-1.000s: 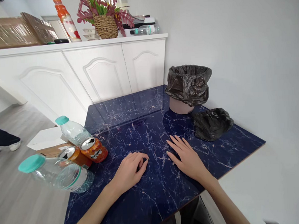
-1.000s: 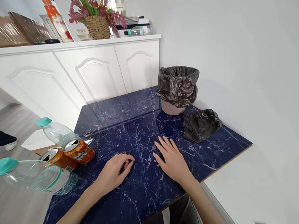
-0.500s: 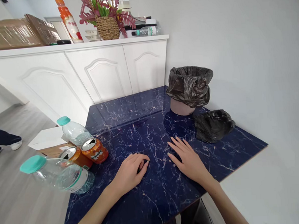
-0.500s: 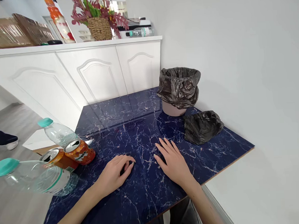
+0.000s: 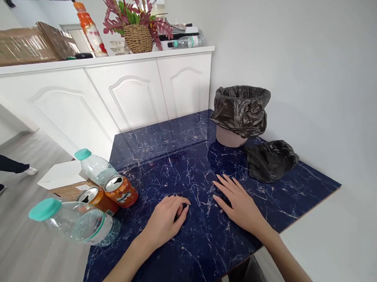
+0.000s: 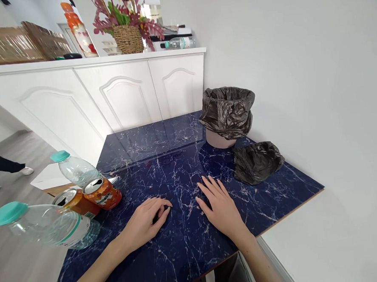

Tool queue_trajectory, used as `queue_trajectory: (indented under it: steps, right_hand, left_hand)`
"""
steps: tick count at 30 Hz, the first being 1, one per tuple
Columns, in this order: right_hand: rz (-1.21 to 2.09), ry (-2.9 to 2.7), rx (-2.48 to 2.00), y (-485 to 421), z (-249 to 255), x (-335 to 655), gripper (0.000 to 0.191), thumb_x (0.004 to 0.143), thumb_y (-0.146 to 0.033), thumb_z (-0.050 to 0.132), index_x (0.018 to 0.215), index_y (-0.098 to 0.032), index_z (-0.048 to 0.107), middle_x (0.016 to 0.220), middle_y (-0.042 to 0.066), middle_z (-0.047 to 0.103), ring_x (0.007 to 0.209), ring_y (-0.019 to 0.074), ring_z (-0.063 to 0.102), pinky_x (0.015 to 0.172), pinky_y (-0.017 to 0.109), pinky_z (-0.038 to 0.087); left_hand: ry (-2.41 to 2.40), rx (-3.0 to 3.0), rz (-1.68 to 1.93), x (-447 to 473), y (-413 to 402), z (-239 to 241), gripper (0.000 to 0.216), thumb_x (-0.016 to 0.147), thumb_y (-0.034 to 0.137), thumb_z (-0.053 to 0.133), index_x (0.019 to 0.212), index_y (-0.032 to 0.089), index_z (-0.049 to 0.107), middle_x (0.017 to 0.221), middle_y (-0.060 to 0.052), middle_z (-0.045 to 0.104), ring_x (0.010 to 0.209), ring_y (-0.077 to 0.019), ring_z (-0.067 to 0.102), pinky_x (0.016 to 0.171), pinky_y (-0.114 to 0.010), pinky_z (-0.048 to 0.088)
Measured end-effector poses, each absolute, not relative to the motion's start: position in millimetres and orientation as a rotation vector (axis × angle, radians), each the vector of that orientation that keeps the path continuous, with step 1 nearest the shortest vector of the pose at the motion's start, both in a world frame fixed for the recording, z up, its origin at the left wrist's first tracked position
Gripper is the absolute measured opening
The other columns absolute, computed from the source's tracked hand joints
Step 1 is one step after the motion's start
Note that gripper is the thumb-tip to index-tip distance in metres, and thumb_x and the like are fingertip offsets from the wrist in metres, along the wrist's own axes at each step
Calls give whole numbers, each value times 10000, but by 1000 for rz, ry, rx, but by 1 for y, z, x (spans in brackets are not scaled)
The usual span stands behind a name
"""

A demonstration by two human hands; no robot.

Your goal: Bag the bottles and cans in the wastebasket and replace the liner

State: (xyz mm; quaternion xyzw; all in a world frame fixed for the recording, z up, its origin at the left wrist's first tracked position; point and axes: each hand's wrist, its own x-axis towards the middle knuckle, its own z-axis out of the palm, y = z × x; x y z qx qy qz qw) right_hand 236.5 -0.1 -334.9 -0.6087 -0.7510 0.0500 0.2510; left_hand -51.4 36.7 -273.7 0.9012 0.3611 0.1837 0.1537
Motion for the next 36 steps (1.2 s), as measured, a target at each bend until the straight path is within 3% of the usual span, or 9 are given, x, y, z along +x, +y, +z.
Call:
queue_trajectory:
  steps: [36]
  right_hand:
    - [144, -2054, -1671, -1, -333, 236, 588, 1129, -548, 377, 1624, -259, 509, 1719, 27, 424, 1625, 286, 347, 1341, 571, 317]
  left_hand:
    - [1040, 2571, 493, -53, 38, -276, 213, 1116, 315, 455, 1191, 255, 646, 805, 10, 622, 765, -192, 595, 865, -375, 505]
